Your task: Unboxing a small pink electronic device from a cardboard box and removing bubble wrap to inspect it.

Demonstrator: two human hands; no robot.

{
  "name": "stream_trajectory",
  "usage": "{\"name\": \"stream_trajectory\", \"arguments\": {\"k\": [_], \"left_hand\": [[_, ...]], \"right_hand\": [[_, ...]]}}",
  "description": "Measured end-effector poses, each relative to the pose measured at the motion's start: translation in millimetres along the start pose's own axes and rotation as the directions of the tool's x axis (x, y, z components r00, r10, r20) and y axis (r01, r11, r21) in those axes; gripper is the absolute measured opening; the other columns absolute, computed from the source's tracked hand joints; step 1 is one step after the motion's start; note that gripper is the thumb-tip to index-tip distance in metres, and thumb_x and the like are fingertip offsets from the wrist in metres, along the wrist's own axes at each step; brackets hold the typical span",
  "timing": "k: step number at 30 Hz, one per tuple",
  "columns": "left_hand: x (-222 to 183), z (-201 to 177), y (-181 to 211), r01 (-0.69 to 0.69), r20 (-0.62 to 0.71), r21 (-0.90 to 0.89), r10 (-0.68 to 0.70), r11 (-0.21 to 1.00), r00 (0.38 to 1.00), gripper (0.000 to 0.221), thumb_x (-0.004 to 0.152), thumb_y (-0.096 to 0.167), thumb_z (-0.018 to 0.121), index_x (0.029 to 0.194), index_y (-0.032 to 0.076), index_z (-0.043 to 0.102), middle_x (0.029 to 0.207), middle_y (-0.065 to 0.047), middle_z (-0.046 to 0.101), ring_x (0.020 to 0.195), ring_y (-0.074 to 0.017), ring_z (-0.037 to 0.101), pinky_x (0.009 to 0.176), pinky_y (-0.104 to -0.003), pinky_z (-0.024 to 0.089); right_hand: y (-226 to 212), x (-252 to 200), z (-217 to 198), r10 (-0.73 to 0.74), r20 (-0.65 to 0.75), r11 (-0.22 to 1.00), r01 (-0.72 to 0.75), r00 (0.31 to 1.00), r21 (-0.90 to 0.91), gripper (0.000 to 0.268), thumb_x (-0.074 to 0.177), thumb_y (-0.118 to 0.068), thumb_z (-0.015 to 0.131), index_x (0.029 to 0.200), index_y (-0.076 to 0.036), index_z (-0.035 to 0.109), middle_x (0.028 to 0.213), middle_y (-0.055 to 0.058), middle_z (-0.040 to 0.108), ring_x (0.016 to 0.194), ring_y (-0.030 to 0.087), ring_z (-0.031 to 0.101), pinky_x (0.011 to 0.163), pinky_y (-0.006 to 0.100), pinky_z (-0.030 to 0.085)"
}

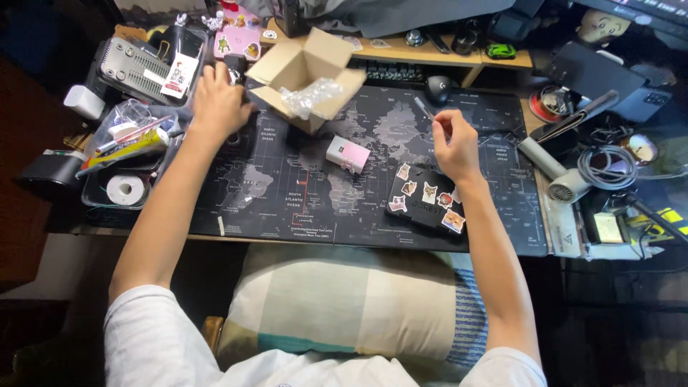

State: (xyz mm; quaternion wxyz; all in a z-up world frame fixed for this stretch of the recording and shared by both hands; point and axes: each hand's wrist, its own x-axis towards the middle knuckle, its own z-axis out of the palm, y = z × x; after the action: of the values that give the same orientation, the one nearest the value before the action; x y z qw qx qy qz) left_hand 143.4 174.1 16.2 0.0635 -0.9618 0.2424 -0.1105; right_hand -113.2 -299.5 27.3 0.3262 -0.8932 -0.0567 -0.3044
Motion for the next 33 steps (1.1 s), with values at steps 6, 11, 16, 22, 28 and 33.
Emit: {"name": "stream_trajectory", "arguments": {"k": [6,11,16,22,28,33], "left_hand": [[-3,15,2,-0.062,-0.217,0.277,0.125,0.959,0.968,0.012,0.089,0.034,0.081,0.091,0.024,0.086,0.125,-0.006,0.059,0.113,-0.0291,0.053,0.089,-0.039,0.044],[-14,36,-3,-0.059,-0.382,0.211,0.138,0.976,0.914,0.032,0.078,0.042,0.097,0.094,0.017,0.086,0.119,-0.007,0.057,0.113,-0.0296,0.050,0.092,-0.041,0.040],[-26,33,-3,-0.104,-0.447,0.279,0.225,0.955,0.866,0.011,0.088,0.029,0.080,0.084,0.018,0.080,0.112,-0.007,0.064,0.108,-0.0291,0.052,0.090,-0.043,0.036],[-35,42,2,-0.124,-0.515,0.240,0.234,0.963,0.825,0.004,0.089,0.017,0.075,0.090,0.014,0.076,0.103,-0.010,0.062,0.104,-0.0309,0.056,0.089,-0.044,0.038],[-76,-47,22,-0.276,-0.625,-0.406,-0.045,0.871,0.779,0.012,0.120,0.005,0.060,0.118,0.010,0.072,0.098,-0.008,0.068,0.091,-0.0318,0.064,0.089,-0.041,0.048],[-116,-124,98,-0.435,-0.365,-0.896,-0.410,-0.088,0.836,0.018,0.122,0.010,0.059,0.130,0.003,0.073,0.095,-0.013,0.072,0.080,-0.0197,0.069,0.074,-0.030,0.061]], "right_hand": [[-4,-2,-3,0.034,-0.035,0.999,-0.033,0.999,0.032,0.007,0.114,-0.009,0.062,0.117,-0.003,0.065,0.099,0.008,0.068,0.083,0.019,0.063,0.079,0.035,0.053],[20,-5,7,-0.027,-0.152,1.000,0.029,0.988,0.011,0.003,0.112,-0.010,0.072,0.115,-0.009,0.071,0.088,0.011,0.075,0.074,0.027,0.071,0.070,0.036,0.059],[8,-4,8,-0.055,-0.160,0.998,0.061,0.986,0.028,0.003,0.112,-0.010,0.073,0.114,-0.009,0.072,0.086,0.010,0.074,0.070,0.026,0.068,0.068,0.036,0.057],[-18,-6,4,-0.085,-0.140,0.994,0.094,0.987,0.060,0.004,0.114,-0.010,0.070,0.115,-0.008,0.073,0.086,0.008,0.073,0.069,0.021,0.065,0.068,0.032,0.056],[-20,-21,22,-0.138,-0.205,0.977,0.167,0.969,0.134,0.006,0.112,-0.013,0.072,0.113,-0.007,0.074,0.086,0.010,0.070,0.066,0.023,0.060,0.064,0.034,0.052],[-69,-40,37,-0.173,-0.184,0.936,0.220,0.968,0.276,0.013,0.112,-0.016,0.066,0.120,-0.011,0.075,0.084,0.005,0.066,0.059,0.015,0.053,0.057,0.028,0.048]]}}
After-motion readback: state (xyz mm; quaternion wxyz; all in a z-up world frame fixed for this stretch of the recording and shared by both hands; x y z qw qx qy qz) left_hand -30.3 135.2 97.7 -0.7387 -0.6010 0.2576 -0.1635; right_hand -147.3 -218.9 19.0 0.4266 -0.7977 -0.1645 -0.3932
